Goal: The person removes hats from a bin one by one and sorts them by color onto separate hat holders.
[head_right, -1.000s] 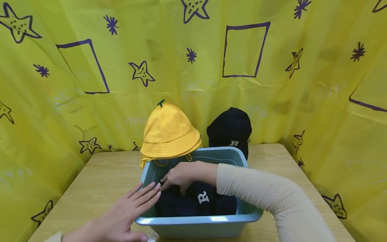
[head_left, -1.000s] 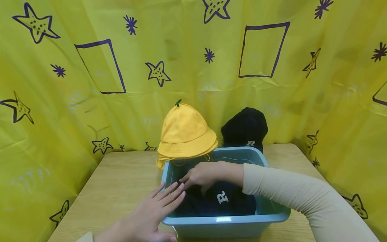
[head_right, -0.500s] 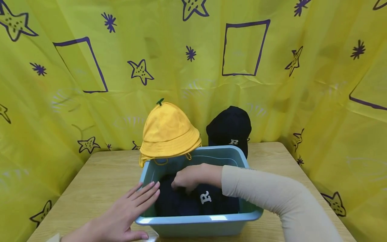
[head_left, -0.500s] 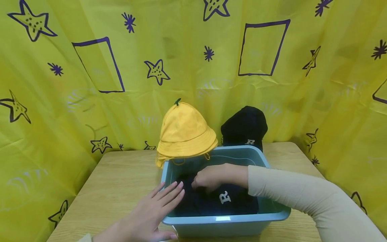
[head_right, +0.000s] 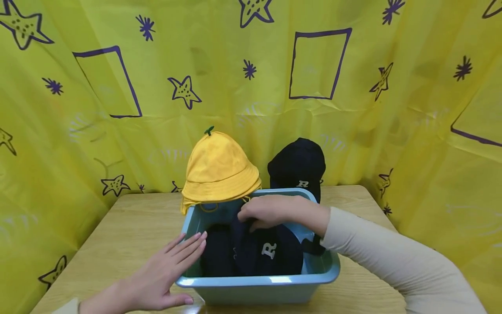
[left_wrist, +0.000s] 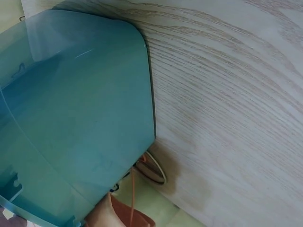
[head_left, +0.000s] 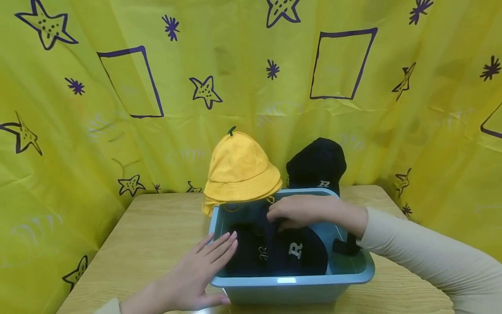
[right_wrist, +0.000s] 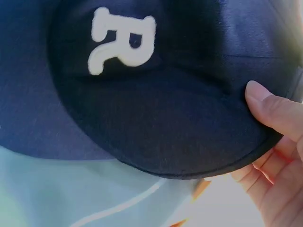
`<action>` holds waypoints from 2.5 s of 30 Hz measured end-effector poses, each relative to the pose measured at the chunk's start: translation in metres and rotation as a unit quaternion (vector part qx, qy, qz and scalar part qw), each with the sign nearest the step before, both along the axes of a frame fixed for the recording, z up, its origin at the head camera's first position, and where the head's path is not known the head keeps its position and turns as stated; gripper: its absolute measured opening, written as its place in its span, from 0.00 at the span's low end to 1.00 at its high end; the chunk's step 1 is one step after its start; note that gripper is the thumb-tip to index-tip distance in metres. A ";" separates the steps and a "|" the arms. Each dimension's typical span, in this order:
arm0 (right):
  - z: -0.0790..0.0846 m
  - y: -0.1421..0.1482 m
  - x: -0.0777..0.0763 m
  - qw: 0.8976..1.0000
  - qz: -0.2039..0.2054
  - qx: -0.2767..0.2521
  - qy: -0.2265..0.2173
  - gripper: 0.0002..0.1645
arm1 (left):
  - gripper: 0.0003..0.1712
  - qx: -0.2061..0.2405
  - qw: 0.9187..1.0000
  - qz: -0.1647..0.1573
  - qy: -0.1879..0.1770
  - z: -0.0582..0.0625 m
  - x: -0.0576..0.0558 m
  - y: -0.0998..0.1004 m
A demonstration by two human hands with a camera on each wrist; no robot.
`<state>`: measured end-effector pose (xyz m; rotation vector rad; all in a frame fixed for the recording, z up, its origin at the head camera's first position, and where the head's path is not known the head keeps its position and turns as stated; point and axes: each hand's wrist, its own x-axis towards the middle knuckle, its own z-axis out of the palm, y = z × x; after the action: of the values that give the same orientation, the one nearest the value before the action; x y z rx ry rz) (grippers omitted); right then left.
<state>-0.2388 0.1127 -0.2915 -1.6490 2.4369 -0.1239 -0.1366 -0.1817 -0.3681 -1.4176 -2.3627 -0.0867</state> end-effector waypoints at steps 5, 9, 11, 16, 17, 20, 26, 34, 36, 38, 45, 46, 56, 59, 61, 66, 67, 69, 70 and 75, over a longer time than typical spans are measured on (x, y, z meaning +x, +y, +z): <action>0.020 0.018 0.002 0.997 0.003 -0.076 -0.004 0.08 | 0.51 -0.012 1.000 0.018 -0.022 0.003 0.001 0.000; 0.035 0.032 0.003 0.989 -0.038 -0.143 0.017 0.08 | 0.50 -0.015 0.999 0.023 -0.035 0.003 0.001 0.000; 0.041 0.038 0.004 0.981 -0.075 -0.175 0.031 0.07 | 0.50 -0.017 0.999 0.021 -0.034 0.002 0.001 0.000; 0.056 0.046 0.013 0.946 -0.196 -0.253 0.050 0.05 | 0.48 -0.012 0.998 0.014 -0.056 0.006 0.000 0.001; 0.060 0.047 0.015 0.937 -0.222 -0.266 0.047 0.05 | 0.47 -0.005 0.998 0.012 -0.062 0.008 0.000 0.002; 0.071 0.050 0.019 0.909 -0.286 -0.302 0.013 0.05 | 0.47 0.015 0.998 0.015 -0.063 0.017 -0.004 0.007; 0.087 0.056 0.022 0.870 -0.353 -0.342 -0.043 0.10 | 0.50 0.094 0.996 0.002 -0.008 0.033 -0.027 0.023; 0.098 0.061 0.026 0.833 -0.417 -0.348 -0.104 0.17 | 0.59 0.020 0.990 -0.026 0.137 0.053 -0.051 0.052; 0.099 0.063 0.025 0.824 -0.423 -0.356 -0.122 0.18 | 0.55 -0.005 0.984 -0.032 0.178 0.058 -0.056 0.060; 0.098 0.065 0.025 0.817 -0.428 -0.362 -0.138 0.18 | 0.50 -0.010 0.976 -0.039 0.215 0.062 -0.061 0.066; 0.090 0.077 0.021 0.810 -0.448 -0.361 -0.118 0.18 | 0.19 0.084 0.950 -0.142 0.263 0.076 -0.068 0.072; 0.089 0.079 0.020 0.812 -0.448 -0.358 -0.109 0.18 | 0.16 0.095 0.947 -0.157 0.265 0.078 -0.068 0.072; 0.075 0.090 0.012 0.809 -0.429 -0.396 -0.067 0.23 | 0.09 0.176 0.902 -0.212 0.333 0.116 -0.075 0.073; 0.071 0.098 0.014 0.799 -0.408 -0.442 -0.029 0.24 | 0.08 0.213 0.897 -0.200 0.332 0.126 -0.078 0.081; 0.069 0.105 0.017 0.790 -0.386 -0.477 0.009 0.22 | 0.07 0.235 0.898 -0.193 0.318 0.132 -0.080 0.087; 0.070 0.116 0.027 0.795 -0.265 -0.525 0.147 0.21 | 0.05 0.285 0.896 -0.170 0.296 0.146 -0.091 0.098; 0.072 0.116 0.028 0.799 -0.226 -0.525 0.188 0.24 | 0.07 0.291 0.895 -0.163 0.297 0.148 -0.094 0.101; 0.075 0.115 0.030 0.798 -0.144 -0.516 0.275 0.30 | 0.08 0.296 0.894 -0.149 0.301 0.152 -0.100 0.107; 0.077 0.113 0.030 0.794 -0.106 -0.510 0.315 0.33 | 0.08 0.297 0.894 -0.144 0.304 0.153 -0.103 0.111; 0.085 0.099 0.030 0.777 -0.017 -0.467 0.422 0.27 | 0.05 0.298 0.891 -0.125 0.319 0.157 -0.118 0.129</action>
<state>-0.2085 0.2119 -0.2061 -2.4286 3.3816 -0.9222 -0.2546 -0.0531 -0.2110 -1.1840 -1.4391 -0.3286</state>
